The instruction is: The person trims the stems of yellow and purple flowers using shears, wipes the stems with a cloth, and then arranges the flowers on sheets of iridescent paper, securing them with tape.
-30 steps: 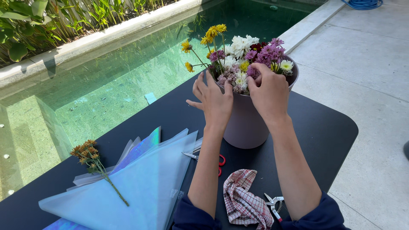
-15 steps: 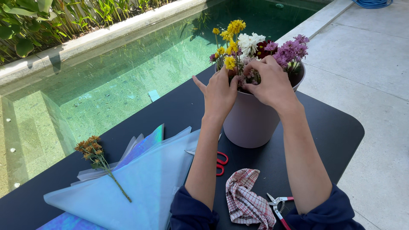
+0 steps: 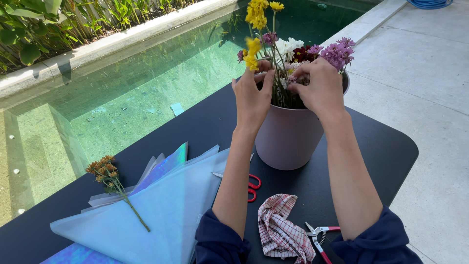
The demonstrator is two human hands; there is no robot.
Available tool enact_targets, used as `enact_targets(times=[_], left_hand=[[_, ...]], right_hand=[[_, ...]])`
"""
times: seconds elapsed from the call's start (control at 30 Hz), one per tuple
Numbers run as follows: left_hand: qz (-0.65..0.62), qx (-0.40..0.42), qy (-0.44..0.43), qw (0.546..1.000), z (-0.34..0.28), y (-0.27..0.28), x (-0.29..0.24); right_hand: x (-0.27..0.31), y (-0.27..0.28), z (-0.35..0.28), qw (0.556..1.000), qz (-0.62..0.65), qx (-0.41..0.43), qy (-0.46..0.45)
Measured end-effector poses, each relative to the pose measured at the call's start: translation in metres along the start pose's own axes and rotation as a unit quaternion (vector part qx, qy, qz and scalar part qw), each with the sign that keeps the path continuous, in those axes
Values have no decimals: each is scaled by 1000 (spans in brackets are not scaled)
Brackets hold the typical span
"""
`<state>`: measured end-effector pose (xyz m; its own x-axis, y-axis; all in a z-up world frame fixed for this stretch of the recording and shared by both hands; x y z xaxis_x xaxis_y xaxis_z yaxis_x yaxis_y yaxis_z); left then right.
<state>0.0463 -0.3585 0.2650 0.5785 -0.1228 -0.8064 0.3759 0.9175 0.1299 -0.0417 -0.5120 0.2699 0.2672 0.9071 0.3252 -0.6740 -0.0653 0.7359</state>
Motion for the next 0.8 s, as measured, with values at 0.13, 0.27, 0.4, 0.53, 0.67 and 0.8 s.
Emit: enact_targets(times=[0.13,0.27,0.4,0.53,0.67,0.8], left_hand=[[-38,-4,3,999,3,3,10],[-95,-9,18,995,-1,7,5],[-173,-16,17,985,-2,10,-1],[-214,1,0,977,-1,7,-4],[-244,51,19,968,-6,-3,-6],[-244,67,28,967,-8,-10,-5]], right_hand=[[-14,3,-3,998,34,-40,21],[-14,10,-8,993,21,-110,28],[-5,15,-12,989,82,-110,53],[7,24,-15,991,113,-68,30],[40,42,-22,991,119,58,0],[24,23,-19,997,79,24,11]])
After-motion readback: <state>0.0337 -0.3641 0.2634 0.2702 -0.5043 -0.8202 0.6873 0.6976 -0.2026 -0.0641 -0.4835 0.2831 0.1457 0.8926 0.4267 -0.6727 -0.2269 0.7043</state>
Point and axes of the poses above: each hand's wrist, its own z-axis towards the middle knuckle, its own y-axis out of the back of the hand, x = y × z, the point moved 3 cm from there along z, towards the middle knuckle, and after that the axes turned 7 degrees about y, right-handed, at the moved point
